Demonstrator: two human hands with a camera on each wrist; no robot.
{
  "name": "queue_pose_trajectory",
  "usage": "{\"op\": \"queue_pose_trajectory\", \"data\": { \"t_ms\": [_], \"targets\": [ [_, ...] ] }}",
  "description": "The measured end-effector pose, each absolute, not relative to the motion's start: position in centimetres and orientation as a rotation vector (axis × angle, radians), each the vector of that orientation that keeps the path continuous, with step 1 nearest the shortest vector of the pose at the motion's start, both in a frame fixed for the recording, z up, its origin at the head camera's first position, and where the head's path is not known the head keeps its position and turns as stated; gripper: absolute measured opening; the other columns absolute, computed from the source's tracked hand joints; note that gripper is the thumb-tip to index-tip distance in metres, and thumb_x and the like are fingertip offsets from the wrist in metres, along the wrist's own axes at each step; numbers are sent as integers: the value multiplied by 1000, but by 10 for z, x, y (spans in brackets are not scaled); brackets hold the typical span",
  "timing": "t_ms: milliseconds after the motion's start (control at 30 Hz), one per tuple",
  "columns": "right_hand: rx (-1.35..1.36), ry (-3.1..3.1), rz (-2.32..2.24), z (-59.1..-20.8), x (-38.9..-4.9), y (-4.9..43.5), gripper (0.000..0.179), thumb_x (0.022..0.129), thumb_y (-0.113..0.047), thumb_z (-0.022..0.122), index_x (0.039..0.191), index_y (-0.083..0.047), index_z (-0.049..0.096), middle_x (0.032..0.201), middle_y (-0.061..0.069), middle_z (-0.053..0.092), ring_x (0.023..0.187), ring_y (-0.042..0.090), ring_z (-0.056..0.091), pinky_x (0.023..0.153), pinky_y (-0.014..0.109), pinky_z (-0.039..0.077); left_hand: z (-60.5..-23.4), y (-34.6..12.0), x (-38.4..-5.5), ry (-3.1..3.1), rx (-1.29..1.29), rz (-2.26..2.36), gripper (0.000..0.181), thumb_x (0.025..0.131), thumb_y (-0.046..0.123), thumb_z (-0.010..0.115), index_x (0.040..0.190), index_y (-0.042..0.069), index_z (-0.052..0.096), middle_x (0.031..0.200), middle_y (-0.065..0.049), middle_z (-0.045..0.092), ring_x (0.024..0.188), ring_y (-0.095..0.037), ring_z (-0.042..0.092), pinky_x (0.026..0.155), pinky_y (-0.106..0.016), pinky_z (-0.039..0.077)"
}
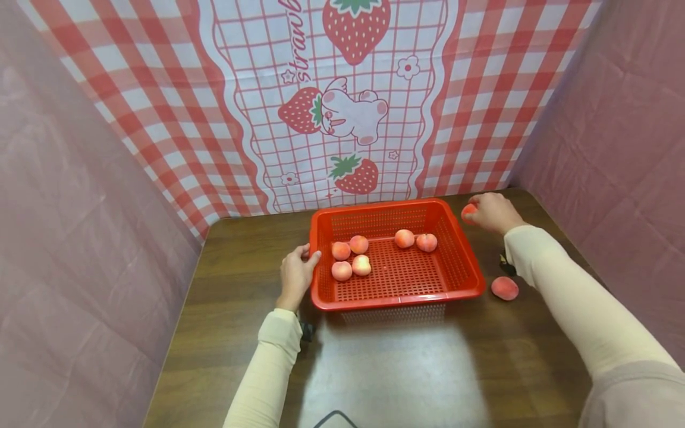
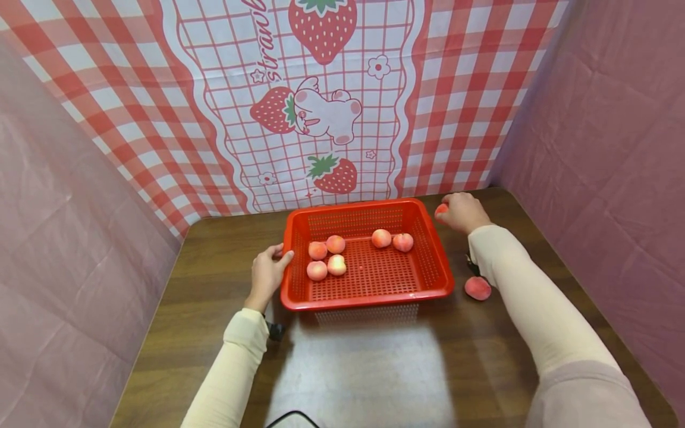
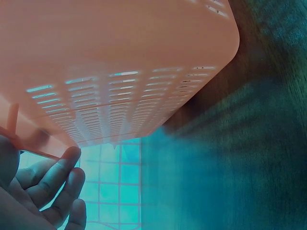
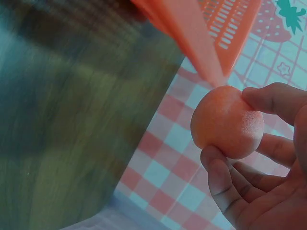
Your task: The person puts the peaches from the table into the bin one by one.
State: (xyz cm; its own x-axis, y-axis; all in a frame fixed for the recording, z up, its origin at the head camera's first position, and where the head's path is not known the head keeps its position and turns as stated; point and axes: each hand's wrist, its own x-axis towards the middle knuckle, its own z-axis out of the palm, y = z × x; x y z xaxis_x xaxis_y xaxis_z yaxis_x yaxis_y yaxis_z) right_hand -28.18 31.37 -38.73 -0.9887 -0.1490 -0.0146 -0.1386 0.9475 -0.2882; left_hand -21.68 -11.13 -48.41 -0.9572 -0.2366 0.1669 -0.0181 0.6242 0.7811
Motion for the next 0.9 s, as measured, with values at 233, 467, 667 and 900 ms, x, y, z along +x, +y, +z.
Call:
{"op": "queue_pose_trajectory", "data": {
  "t_ms": [233,467,667,900],
  "targets": [
    [-233,3060,-502,-385,-283,299,48,87,-23,63,120,11,60,110,31,65,95,43,62,86,57,49,-485,-112,-217,-2590,211,-1243,39,87,26,72,119,3,69,104,-13,75,99,-32,69,90,-47,49],
    [-232,3044,-511,-385,-286,285,49,87,-23,64,123,11,59,110,30,65,88,36,63,82,54,52,-485,-112,-218,-2607,222,-1254,41,88,27,71,121,4,68,106,-13,75,100,-30,69,91,-45,50],
    [-248,2968,-553,-389,-289,273,49,88,-22,65,125,10,58,112,29,66,90,34,66,84,53,53,-484,-112,-218,-2615,237,-1269,41,88,27,72,122,4,68,107,-13,74,101,-31,69,91,-45,50],
    [-263,2901,-563,-395,-290,261,51,87,-22,67,127,9,57,120,29,63,96,37,63,86,52,52,-484,-112,-219,-2613,238,-1267,41,88,28,72,121,5,68,108,-12,74,102,-30,69,92,-45,49]
  ]
}}
